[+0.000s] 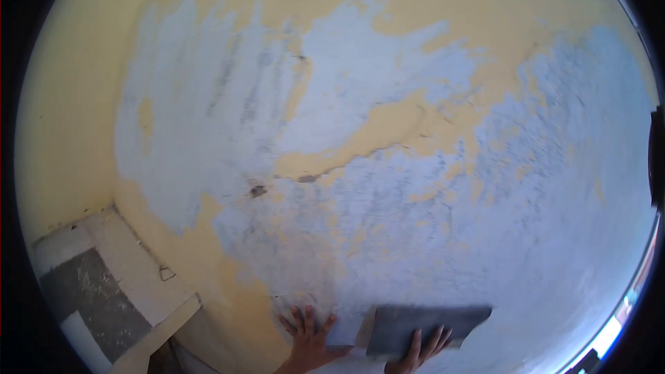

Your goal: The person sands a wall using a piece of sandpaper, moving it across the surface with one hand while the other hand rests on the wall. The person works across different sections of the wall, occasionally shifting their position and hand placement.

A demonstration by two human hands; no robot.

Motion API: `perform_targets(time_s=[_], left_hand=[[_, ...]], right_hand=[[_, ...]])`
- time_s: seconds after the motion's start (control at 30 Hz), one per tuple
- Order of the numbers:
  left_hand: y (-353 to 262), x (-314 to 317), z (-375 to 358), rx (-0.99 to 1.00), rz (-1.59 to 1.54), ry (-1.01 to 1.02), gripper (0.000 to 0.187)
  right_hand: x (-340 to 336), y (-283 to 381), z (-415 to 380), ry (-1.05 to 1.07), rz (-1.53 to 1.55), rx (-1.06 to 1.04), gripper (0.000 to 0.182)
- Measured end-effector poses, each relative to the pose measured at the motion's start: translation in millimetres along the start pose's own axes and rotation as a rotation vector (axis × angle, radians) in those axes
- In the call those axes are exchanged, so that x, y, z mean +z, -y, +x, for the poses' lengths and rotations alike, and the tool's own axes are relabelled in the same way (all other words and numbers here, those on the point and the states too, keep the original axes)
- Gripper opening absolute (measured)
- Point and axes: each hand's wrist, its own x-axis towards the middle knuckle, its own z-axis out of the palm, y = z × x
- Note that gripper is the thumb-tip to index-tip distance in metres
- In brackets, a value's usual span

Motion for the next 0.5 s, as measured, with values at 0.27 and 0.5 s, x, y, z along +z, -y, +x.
perform_targets(time_s=[0.27, 0.5], left_hand=[[6, 4, -2, 0.028, -0.048, 0.015, 0.105], [5, 9, -1, 0.022, -0.109, -0.028, 0.109]], right_hand=[[-12, -2, 20, 0.202, -0.074, 0.059, 0.068], [-10, 19, 65, 0.131, -0.03, 0.053, 0.065]])
